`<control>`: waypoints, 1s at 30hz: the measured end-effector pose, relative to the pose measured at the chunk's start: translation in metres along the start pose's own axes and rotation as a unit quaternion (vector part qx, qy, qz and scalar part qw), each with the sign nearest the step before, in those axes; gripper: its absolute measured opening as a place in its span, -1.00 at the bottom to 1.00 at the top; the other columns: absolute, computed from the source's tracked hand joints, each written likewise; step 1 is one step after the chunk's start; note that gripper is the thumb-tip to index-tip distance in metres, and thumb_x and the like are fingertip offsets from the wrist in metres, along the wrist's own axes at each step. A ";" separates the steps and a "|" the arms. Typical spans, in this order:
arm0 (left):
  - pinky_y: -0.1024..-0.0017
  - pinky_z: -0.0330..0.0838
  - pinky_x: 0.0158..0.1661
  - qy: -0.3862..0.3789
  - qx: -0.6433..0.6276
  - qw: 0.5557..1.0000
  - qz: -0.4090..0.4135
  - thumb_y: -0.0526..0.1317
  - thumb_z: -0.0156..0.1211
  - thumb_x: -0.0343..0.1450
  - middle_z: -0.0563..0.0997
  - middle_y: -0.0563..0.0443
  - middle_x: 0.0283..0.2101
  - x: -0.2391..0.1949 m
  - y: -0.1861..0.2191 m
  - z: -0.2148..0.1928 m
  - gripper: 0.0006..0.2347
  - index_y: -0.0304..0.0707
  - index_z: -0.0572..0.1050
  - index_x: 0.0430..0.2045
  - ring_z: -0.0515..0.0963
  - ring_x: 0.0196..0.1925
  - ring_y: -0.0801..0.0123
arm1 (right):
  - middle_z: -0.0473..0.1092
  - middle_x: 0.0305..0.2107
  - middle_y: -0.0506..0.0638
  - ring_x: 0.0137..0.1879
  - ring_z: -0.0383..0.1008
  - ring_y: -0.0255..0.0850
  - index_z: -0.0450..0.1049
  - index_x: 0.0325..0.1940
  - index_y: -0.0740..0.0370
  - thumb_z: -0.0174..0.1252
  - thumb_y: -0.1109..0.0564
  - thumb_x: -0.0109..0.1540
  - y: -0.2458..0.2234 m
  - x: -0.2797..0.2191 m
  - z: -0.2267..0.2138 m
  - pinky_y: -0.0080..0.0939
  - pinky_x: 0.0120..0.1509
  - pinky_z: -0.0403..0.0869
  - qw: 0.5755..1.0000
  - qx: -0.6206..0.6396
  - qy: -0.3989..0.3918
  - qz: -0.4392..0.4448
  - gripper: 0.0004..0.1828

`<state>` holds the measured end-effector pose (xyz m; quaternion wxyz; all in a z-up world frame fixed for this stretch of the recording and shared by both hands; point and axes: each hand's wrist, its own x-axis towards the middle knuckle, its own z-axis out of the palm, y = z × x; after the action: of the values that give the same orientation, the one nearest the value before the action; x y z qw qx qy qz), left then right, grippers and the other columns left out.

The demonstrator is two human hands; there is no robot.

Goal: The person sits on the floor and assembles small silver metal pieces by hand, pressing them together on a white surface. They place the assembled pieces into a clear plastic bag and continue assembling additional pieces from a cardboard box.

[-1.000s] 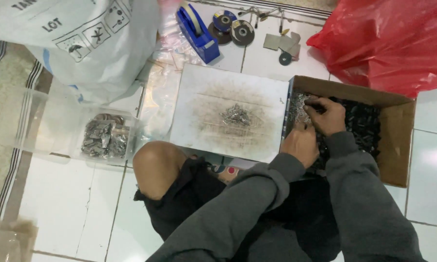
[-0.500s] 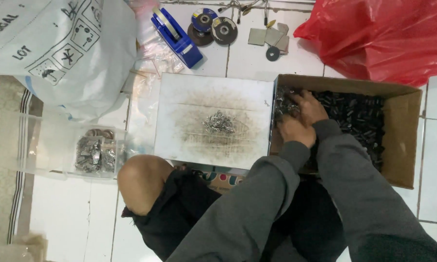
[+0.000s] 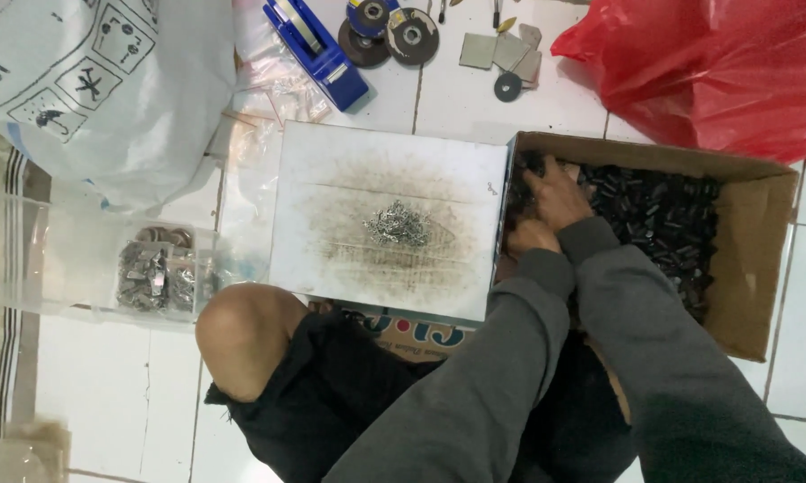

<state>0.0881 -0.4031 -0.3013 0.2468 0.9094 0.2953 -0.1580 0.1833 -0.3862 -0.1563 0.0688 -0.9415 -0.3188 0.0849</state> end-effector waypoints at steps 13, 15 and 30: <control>0.40 0.56 -0.27 -0.082 -0.389 0.905 -0.152 -0.38 0.10 0.54 0.68 -0.15 -0.38 0.005 0.010 -0.140 -0.81 -0.35 0.63 -0.46 0.69 -0.33 0.22 | 0.40 -0.03 0.33 0.03 0.50 0.24 0.59 -0.03 0.21 0.29 0.08 0.26 -0.012 -0.015 -0.042 0.12 0.11 0.55 0.996 0.031 0.044 -0.077 -0.76; 0.42 0.55 -0.28 -0.085 -0.461 0.863 -0.188 -0.35 0.10 0.54 0.68 -0.15 -0.37 0.011 0.013 -0.144 -0.82 -0.37 0.62 -0.44 0.68 -0.33 0.23 | 0.55 0.02 0.16 0.13 0.56 0.17 0.69 -0.03 0.10 0.38 0.07 0.19 -0.010 -0.020 -0.047 0.07 0.21 0.58 0.986 0.159 0.038 -0.008 -0.73; 0.51 0.48 -0.30 -0.090 -0.750 0.561 -0.338 -0.22 0.11 0.54 0.66 -0.15 -0.28 0.007 0.027 -0.140 -0.79 -0.44 0.60 -0.32 0.61 -0.31 0.28 | 0.60 -0.31 0.26 -0.14 0.58 0.31 0.74 -0.15 0.15 0.40 0.29 0.17 -0.028 -0.028 -0.081 0.24 -0.13 0.66 0.973 0.212 0.095 -0.014 -0.81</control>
<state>0.1299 -0.3429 -0.1793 0.7940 0.2108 0.5693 -0.0323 0.1611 -0.3874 -0.0684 0.2979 -0.9047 -0.2986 0.0601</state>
